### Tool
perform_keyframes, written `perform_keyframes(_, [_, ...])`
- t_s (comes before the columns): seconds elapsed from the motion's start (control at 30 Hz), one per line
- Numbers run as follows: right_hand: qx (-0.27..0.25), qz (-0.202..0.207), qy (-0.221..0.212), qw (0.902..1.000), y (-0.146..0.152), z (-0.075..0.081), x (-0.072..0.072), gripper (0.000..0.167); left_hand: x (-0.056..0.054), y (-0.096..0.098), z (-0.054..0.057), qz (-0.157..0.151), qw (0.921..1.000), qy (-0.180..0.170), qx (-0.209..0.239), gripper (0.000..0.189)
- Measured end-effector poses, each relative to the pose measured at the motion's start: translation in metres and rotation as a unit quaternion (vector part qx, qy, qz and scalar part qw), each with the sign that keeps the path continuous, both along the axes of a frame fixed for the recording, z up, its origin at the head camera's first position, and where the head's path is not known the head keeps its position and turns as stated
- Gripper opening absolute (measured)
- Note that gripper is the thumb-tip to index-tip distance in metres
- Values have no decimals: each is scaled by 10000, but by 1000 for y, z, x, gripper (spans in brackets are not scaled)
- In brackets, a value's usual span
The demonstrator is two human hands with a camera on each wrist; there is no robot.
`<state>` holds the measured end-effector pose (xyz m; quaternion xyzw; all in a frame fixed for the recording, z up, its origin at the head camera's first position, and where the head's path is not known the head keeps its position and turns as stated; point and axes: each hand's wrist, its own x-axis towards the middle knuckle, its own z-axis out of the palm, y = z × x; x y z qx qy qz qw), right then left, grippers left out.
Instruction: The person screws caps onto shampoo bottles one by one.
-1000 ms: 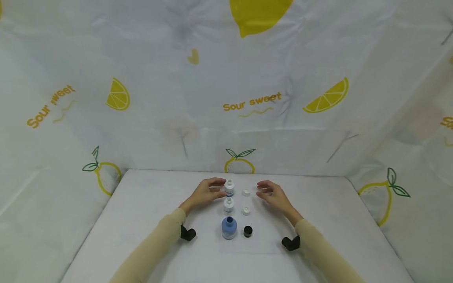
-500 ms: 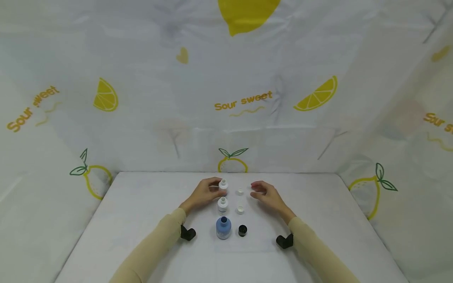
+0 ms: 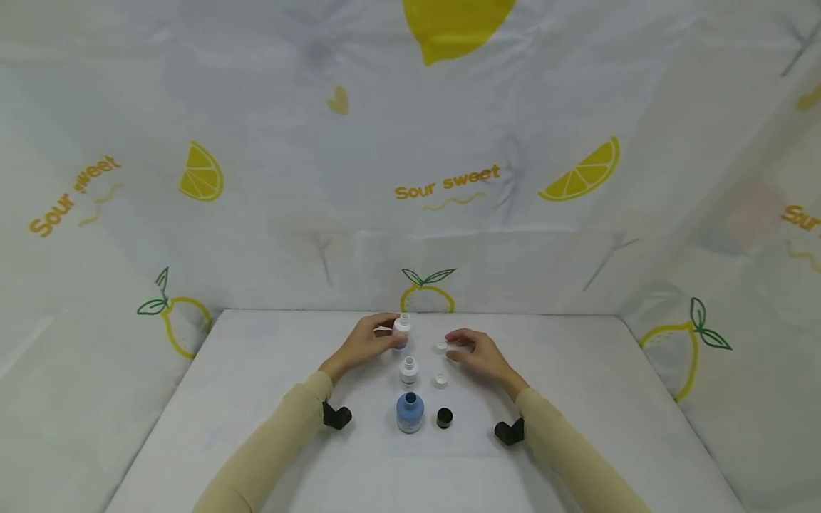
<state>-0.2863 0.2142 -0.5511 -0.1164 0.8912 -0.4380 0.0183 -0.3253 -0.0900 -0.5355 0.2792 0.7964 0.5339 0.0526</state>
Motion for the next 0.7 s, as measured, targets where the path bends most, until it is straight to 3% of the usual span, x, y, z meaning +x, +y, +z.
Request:
perform_keyframes(0.37, [43, 51, 56, 10000, -7, -7, -4, 33, -1, -11, 8, 20, 9999, 38, -161, 51])
perform_keyframes(0.7, [41, -10, 82, 10000, -10, -6, -5, 33, 3, -17, 13, 220, 9996, 16, 182, 46])
